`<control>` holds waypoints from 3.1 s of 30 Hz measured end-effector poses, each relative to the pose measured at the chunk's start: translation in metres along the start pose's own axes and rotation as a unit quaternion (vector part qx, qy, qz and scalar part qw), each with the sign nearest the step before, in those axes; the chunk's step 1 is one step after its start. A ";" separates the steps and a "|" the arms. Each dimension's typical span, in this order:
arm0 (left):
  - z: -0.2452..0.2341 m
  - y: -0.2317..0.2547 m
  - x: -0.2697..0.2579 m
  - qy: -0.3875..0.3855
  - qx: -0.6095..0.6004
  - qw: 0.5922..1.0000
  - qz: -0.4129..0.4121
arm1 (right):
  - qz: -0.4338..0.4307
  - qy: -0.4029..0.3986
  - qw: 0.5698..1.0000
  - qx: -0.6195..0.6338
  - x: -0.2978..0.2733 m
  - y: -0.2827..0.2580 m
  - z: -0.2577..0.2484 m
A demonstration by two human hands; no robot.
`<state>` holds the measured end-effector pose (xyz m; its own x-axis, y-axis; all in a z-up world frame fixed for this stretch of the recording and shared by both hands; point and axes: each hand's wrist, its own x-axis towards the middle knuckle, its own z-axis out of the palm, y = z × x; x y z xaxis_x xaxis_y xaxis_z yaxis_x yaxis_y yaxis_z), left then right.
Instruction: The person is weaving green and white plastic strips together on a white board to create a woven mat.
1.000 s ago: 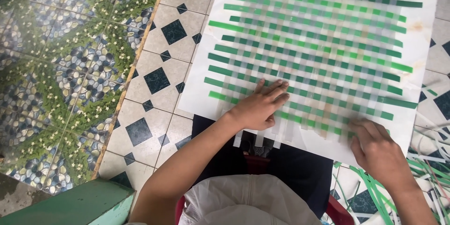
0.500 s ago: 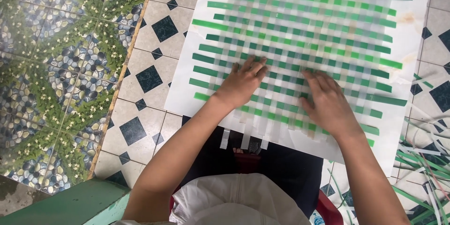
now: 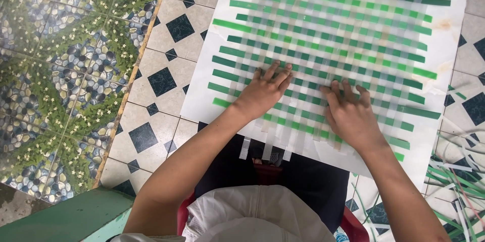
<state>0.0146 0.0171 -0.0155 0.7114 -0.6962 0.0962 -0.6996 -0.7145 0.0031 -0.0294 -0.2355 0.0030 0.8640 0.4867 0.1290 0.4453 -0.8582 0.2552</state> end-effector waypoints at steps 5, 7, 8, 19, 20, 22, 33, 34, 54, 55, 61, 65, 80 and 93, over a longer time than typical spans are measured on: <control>0.008 0.002 -0.006 0.100 0.026 0.995 -0.008 | -0.010 0.002 1.000 0.008 0.000 -0.003 -0.002; 0.011 0.006 -0.007 0.188 0.064 0.980 -0.019 | -0.005 -0.008 1.000 0.004 -0.002 -0.003 -0.003; 0.012 0.006 -0.007 0.191 0.069 0.979 -0.021 | -0.007 -0.003 1.000 0.002 -0.001 -0.003 -0.002; 0.008 0.005 -0.010 0.149 0.012 0.988 -0.025 | -0.009 0.009 1.000 0.026 0.001 -0.004 -0.007; 0.007 0.005 -0.007 0.152 0.008 0.988 -0.016 | 0.000 0.006 1.000 0.021 -0.001 -0.005 -0.008; 0.004 0.003 -0.004 0.069 -0.061 0.995 -0.047 | 0.008 0.012 0.999 0.044 -0.001 -0.009 -0.012; -0.001 0.013 0.024 0.087 -0.131 0.973 -0.172 | 0.150 0.074 0.954 0.248 0.010 -0.002 -0.018; 0.001 0.016 0.020 0.092 -0.142 0.969 -0.179 | 0.148 0.077 0.950 0.265 0.013 -0.010 -0.025; 0.027 0.011 0.009 0.170 -0.142 0.961 -0.164 | 0.173 0.118 0.960 0.188 0.000 -0.028 0.018; 0.028 0.011 0.010 0.168 -0.143 0.961 -0.169 | 0.173 0.119 0.958 0.196 0.001 -0.028 0.016; 0.018 0.016 0.011 0.175 -0.135 0.959 -0.176 | 0.197 0.305 0.837 0.409 -0.024 -0.035 -0.026; 0.025 0.014 0.013 0.174 -0.138 0.959 -0.179 | 0.226 0.307 0.826 0.415 -0.110 -0.052 -0.037; 0.027 0.013 0.012 0.140 -0.133 0.966 -0.171 | 0.565 0.123 0.679 0.452 -0.172 -0.044 -0.036; 0.020 0.013 0.010 0.091 -0.151 0.967 -0.182 | 0.495 0.089 0.822 0.266 -0.192 -0.036 -0.023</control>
<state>0.0142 -0.0002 -0.0345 0.9102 -0.3581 0.2082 -0.4117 -0.8380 0.3581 -0.2167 -0.2937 -0.0085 0.8381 -0.5178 0.1717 -0.3747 -0.7751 -0.5087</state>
